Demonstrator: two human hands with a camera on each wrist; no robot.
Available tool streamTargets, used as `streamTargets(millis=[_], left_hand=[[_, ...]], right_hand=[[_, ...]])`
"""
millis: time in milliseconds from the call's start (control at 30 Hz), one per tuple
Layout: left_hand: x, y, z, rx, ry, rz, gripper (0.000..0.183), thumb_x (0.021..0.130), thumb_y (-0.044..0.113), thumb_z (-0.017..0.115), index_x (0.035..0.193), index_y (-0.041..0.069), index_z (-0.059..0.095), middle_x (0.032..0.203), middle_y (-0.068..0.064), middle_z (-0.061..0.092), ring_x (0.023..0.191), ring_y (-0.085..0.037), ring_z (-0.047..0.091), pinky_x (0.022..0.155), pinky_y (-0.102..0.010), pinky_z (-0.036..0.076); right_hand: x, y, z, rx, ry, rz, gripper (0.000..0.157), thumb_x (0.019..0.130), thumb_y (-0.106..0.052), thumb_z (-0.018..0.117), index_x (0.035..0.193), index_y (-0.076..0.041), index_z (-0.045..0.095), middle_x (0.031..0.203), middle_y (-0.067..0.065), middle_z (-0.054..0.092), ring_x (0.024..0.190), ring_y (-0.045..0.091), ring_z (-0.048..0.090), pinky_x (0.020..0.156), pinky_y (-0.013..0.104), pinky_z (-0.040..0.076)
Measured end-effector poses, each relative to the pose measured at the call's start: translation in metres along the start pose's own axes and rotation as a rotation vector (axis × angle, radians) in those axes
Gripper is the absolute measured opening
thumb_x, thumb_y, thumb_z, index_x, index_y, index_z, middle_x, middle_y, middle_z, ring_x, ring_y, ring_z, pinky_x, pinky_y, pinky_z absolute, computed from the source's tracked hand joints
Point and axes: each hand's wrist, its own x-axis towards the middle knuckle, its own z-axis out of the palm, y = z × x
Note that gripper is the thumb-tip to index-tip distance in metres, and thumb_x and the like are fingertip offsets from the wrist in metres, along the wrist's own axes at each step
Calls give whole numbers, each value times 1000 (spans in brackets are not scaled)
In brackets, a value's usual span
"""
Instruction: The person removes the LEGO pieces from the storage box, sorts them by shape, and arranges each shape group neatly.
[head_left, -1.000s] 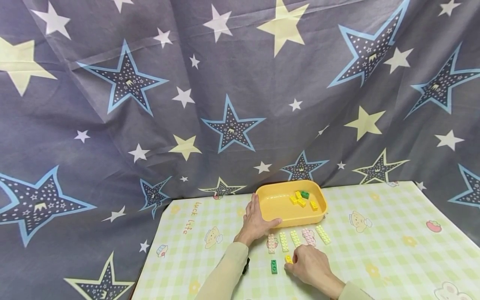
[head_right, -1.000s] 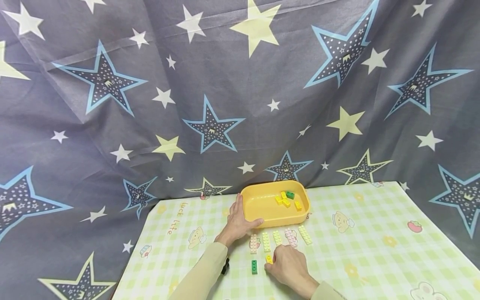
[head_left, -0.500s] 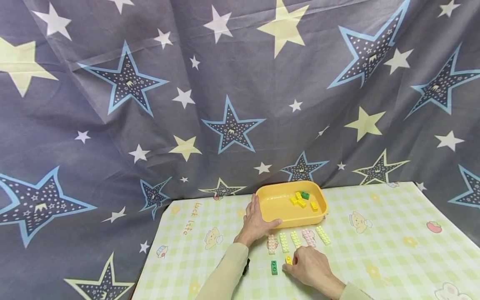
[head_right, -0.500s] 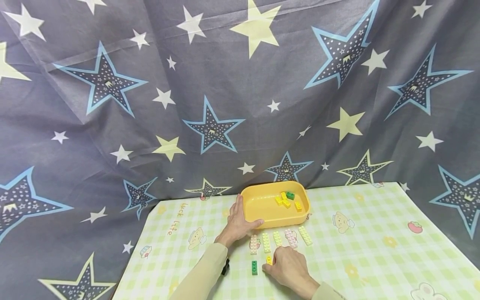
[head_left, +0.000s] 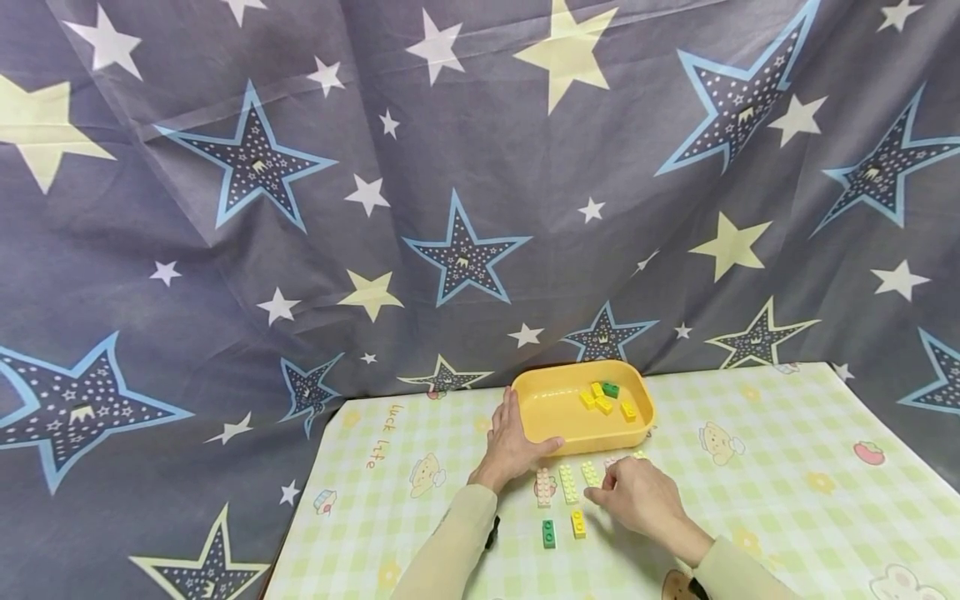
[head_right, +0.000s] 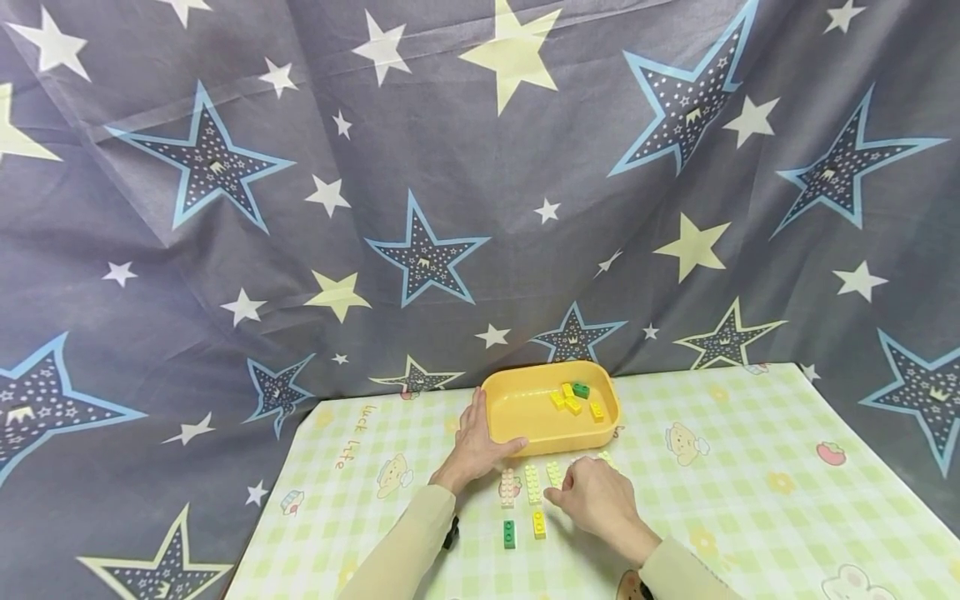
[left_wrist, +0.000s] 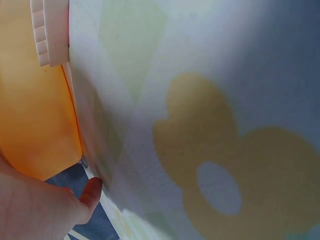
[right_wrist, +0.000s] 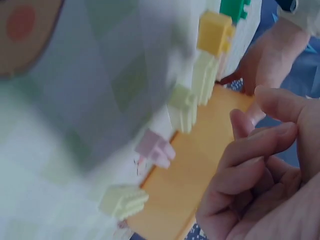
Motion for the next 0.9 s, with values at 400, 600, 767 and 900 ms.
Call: streamTargets(millis=[400, 600, 767, 900], left_hand=[[-1, 0, -1, -23, 6, 2, 131, 87, 59, 86, 177, 12, 4, 188, -8, 3, 172, -37, 14, 137, -69, 17], [1, 1, -2, -14, 13, 3, 132, 86, 59, 87, 177, 12, 3, 188, -8, 3, 172, -36, 14, 137, -68, 17], [1, 0, -1, -15, 6, 5, 132, 87, 59, 86, 177, 12, 2, 188, -7, 3, 172, -37, 14, 138, -69, 16], [0, 1, -1, -17, 3, 4, 132, 87, 60, 86, 177, 13, 3, 188, -7, 3, 172, -36, 14, 138, -68, 16]], right_hand=[[34, 8, -29, 34, 1, -3, 34, 95, -31, 81, 66, -15, 71, 56, -2, 66, 55, 14, 56, 52, 28, 38], [61, 12, -39, -10, 34, -13, 31, 94, -31, 81, 69, -14, 72, 67, -2, 67, 63, 17, 57, 53, 30, 40], [88, 21, -44, -8, 46, 15, 28, 94, -31, 81, 73, -13, 75, 71, 0, 69, 65, 17, 59, 53, 29, 41], [105, 29, -43, -12, 52, 20, 28, 94, -29, 81, 73, -13, 75, 68, -1, 66, 64, 17, 57, 53, 29, 40]])
